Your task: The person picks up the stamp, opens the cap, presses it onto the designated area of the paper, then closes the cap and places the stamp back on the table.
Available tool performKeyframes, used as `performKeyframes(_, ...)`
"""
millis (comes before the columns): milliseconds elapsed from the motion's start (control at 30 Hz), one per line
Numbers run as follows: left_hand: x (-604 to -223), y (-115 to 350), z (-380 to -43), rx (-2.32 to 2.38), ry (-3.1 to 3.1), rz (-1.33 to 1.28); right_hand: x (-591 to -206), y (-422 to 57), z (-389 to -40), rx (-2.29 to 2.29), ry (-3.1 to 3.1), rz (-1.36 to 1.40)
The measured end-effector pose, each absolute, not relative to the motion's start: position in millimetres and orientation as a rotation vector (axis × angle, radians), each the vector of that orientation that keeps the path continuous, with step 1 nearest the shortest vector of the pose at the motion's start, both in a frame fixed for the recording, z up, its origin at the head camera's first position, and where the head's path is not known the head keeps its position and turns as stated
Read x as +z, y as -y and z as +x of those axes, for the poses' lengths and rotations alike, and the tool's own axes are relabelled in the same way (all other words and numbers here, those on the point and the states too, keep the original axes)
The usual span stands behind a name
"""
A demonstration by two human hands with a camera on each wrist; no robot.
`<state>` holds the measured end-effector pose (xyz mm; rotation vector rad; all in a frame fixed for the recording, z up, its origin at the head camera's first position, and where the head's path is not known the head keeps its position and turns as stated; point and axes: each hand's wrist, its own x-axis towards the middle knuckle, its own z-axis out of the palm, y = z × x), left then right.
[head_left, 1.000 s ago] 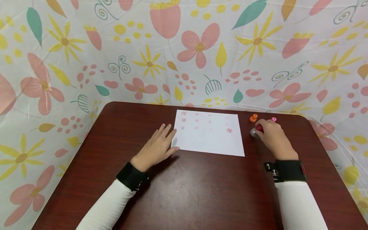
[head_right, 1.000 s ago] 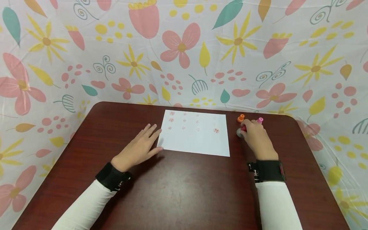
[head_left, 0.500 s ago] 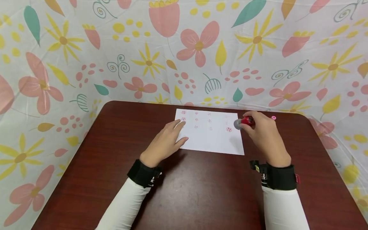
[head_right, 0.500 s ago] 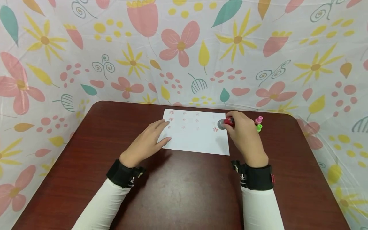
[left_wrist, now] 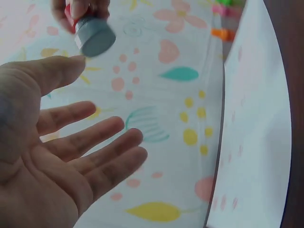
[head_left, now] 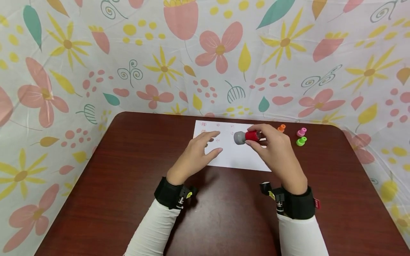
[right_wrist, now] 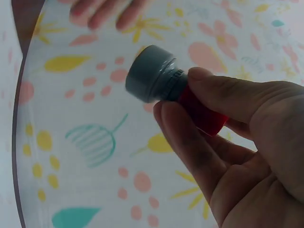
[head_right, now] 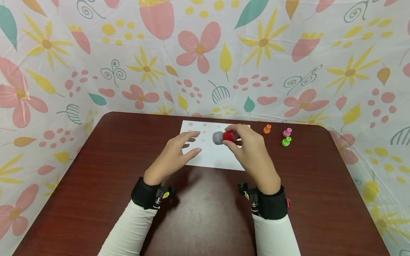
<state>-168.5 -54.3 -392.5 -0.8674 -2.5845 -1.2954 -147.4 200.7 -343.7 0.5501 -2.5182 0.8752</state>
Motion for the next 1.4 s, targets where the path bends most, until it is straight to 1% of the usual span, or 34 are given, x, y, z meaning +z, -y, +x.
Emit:
performKeyframes(267,-391.5,42.5,-164.5,-1.949,2.346,-0.818,-346.6,-186.2,-143.3,1.041,2.475,0.611)
performKeyframes(400,-389.3,39.1,-163.4,-2.137,2.201,-0.823,-348.8,-180.5,-142.6,1.113,2.464,0.629)
performKeyframes(567,-391.0,36.1,-164.4,-2.168,2.103,-0.839,-354.4,-173.9,-144.1,1.141,2.453,0.647)
performKeyframes(733,-393.3,34.5,-166.1,-2.217,2.080,-0.776,-358.8,-171.5,-146.5,1.072,2.468,0.689)
performKeyframes(867,-393.6,36.1,-166.8,-2.159,2.111,-0.756,-360.4,-172.2,-147.8,1.043,2.473,0.717)
performKeyframes(1400,-389.3,49.1,-168.8,-2.088,2.167,-0.798,-364.0,-168.5,-150.2,1.224,2.391,0.753)
